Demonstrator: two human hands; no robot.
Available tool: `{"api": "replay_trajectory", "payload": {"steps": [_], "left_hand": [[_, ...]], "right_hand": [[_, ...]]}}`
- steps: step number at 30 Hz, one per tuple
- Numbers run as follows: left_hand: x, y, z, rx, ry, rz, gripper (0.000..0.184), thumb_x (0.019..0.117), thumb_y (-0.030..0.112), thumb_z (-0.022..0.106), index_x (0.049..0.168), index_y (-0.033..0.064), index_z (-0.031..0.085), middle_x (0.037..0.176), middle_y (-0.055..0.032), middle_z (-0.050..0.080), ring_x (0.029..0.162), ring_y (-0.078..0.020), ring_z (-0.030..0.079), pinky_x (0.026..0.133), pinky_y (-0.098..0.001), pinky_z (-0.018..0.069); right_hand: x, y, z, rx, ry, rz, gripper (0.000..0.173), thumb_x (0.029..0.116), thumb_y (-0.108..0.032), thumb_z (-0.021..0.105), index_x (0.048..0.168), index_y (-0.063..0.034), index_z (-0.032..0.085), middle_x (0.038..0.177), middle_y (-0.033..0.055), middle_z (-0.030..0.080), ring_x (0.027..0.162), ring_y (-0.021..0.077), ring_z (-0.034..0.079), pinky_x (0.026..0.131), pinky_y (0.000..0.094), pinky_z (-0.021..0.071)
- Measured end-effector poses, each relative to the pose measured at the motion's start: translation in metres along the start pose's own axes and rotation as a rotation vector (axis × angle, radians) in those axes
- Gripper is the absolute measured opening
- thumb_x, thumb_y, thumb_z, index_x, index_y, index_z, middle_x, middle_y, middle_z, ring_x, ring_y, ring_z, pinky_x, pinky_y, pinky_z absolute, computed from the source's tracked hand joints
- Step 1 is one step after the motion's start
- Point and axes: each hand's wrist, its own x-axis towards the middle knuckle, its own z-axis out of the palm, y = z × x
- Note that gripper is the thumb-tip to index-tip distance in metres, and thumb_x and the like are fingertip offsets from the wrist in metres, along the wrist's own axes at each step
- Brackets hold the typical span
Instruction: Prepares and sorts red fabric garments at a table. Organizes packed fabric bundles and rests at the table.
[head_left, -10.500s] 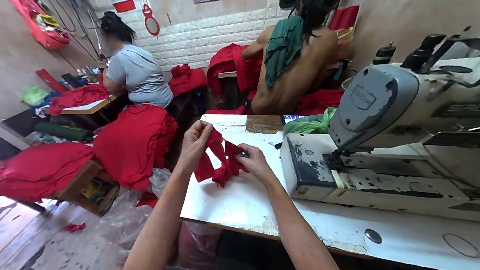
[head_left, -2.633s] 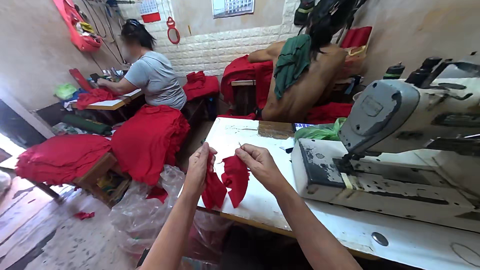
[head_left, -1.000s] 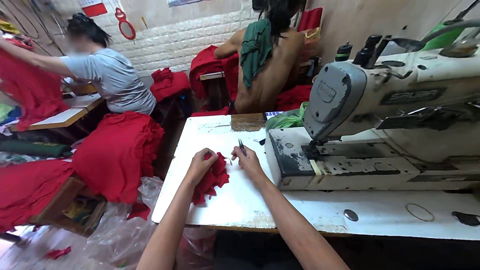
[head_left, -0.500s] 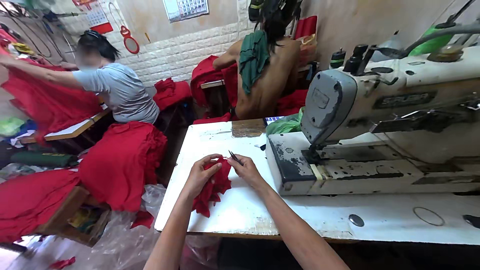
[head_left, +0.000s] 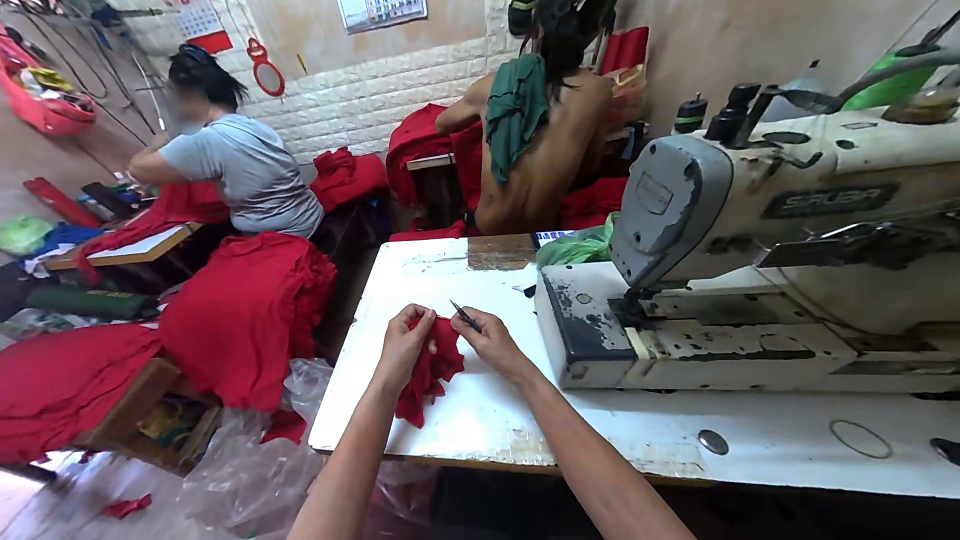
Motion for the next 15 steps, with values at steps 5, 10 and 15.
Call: {"api": "replay_trajectory", "payload": {"steps": [5, 10, 15], "left_hand": [[0.000, -0.003, -0.009, 0.174, -0.100, 0.042, 0.011, 0.1029, 0.012, 0.059, 0.098, 0.0031, 0.064, 0.075, 0.0008, 0.063, 0.061, -0.0042, 0.058, 0.060, -0.0209, 0.0509], [0.004, 0.007, -0.027, 0.215, 0.127, 0.175, 0.029, 0.1025, 0.029, 0.061, 0.078, 0.0128, 0.060, 0.065, 0.0055, 0.054, 0.056, -0.0040, 0.051, 0.055, -0.0242, 0.0457], [0.001, 0.030, -0.056, -0.078, 0.200, 0.252, 0.022, 0.0946, 0.006, 0.066, 0.076, 0.0159, 0.057, 0.069, 0.0034, 0.068, 0.064, -0.0129, 0.069, 0.073, -0.0396, 0.0629]], "right_hand": [[-0.002, 0.000, 0.001, 0.013, 0.029, -0.014, 0.022, 0.1031, -0.015, 0.055, 0.090, -0.0012, 0.066, 0.070, -0.0046, 0.051, 0.063, -0.0005, 0.044, 0.062, 0.0189, 0.0383], [-0.002, 0.004, 0.000, 0.194, 0.051, -0.015, 0.017, 0.1014, -0.014, 0.061, 0.110, 0.0003, 0.066, 0.066, -0.0020, 0.061, 0.055, 0.0011, 0.052, 0.057, 0.0190, 0.0451], [-0.001, 0.006, -0.004, -0.064, -0.041, 0.166, 0.024, 0.1074, -0.017, 0.051, 0.109, 0.0001, 0.069, 0.081, 0.0032, 0.068, 0.060, 0.0060, 0.055, 0.059, 0.0245, 0.0486]]}}
